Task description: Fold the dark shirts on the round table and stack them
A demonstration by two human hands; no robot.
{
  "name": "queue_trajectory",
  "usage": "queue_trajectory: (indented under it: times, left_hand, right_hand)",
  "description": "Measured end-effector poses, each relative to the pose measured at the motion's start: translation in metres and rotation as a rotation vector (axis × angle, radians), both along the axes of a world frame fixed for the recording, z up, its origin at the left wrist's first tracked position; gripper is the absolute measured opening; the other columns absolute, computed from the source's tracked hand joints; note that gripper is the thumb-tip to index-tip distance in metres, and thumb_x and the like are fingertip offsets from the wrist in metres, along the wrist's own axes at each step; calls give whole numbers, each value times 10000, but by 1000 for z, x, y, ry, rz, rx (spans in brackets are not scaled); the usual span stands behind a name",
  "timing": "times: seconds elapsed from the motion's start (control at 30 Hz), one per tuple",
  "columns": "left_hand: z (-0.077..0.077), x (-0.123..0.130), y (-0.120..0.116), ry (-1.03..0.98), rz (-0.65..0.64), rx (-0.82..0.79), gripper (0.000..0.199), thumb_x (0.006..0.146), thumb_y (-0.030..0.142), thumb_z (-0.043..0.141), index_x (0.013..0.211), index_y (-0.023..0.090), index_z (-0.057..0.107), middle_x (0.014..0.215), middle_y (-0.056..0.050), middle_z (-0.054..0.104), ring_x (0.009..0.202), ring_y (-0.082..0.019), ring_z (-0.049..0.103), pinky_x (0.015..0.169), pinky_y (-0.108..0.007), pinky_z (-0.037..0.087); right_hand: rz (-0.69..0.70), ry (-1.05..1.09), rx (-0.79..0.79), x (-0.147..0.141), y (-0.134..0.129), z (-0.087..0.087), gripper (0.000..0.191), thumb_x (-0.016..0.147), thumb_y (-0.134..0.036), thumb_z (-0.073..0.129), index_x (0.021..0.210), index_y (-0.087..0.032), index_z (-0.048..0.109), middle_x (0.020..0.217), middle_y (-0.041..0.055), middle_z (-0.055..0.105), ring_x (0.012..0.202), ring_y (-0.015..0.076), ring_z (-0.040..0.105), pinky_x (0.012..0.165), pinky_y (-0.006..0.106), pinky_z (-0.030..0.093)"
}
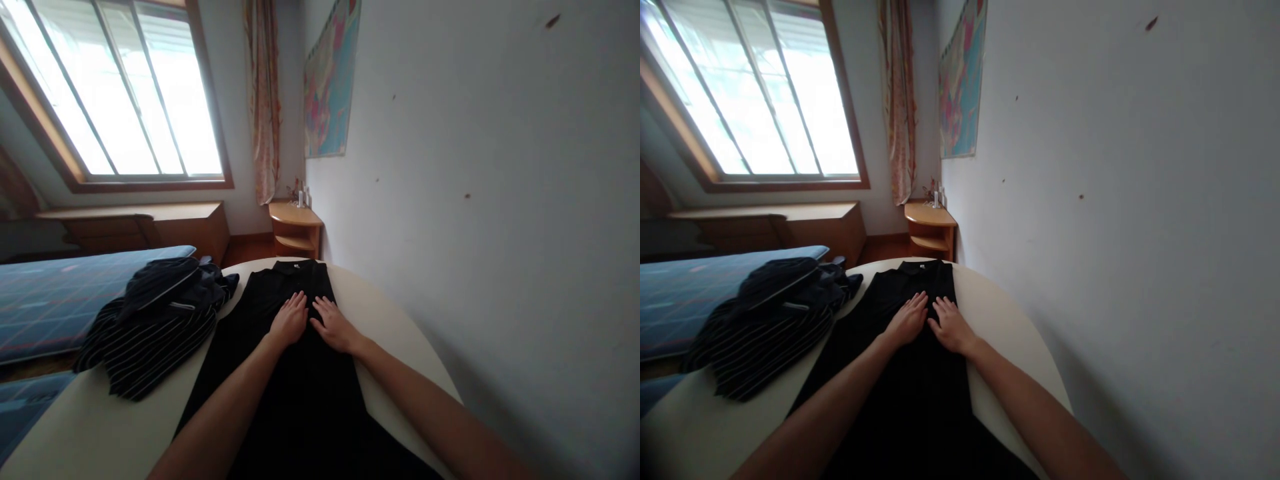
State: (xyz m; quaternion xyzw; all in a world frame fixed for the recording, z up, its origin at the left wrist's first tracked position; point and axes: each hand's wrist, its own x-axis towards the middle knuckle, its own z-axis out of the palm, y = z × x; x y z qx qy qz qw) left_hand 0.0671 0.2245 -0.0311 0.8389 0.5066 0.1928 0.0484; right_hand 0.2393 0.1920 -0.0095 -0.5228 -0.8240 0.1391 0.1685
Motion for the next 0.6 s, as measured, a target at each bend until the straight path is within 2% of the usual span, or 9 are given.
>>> queue_trajectory:
  times: [0.07,0.17,0.23,0.3,0.43,0.6]
  left_hand:
    - [3,1,12,5,6,-7,457,985,204,377,1417,87,467,1534,-189,399,1440,-304,343,1149,-459,325]
    - [7,3,22,0,24,-2,457,988,219,390,1411,71,480,1523,-202,413,1433,-309,357,1147,-463,333]
    - [9,4,23,-4,25,8,458,987,224,397,1410,73,489,1511,-195,435,1436,-301,355,1156,-457,325]
    - [12,4,18,-1,2,17,453,979,224,423,1410,113,507,1509,-155,454,1446,-272,342,1171,-427,312]
    - [22,-2,-13,2,-160,-17,430,939,249,521,1363,212,580,1551,-83,409,1470,-259,293,1194,-414,278]
    - [44,-11,-85,9,-460,-134,348,946,335,536,1267,256,648,1462,-62,528,1383,-251,445,1161,-411,333]
  right_hand:
    - [4,68,11,8,6,4,556,978,-385,430,1432,-66,473,1543,162,395,1485,255,243,1212,434,205]
    - [35,120,-6,24,2,8,405,949,-348,506,1266,-128,628,1459,151,512,1427,245,370,1189,429,269]
    - [81,122,-24,35,-7,7,325,929,-338,547,1165,-159,681,1437,141,536,1390,243,429,1175,420,300]
    - [120,118,-34,46,-14,4,306,915,-322,571,1156,-173,688,1441,136,534,1388,252,433,1174,424,307]
    - [168,150,-36,58,-17,-5,355,907,-290,573,1235,-185,661,1462,119,516,1418,264,388,1185,455,295]
    - [200,149,-33,61,-13,-9,380,920,-320,565,1264,-192,662,1484,120,488,1428,271,372,1188,457,284]
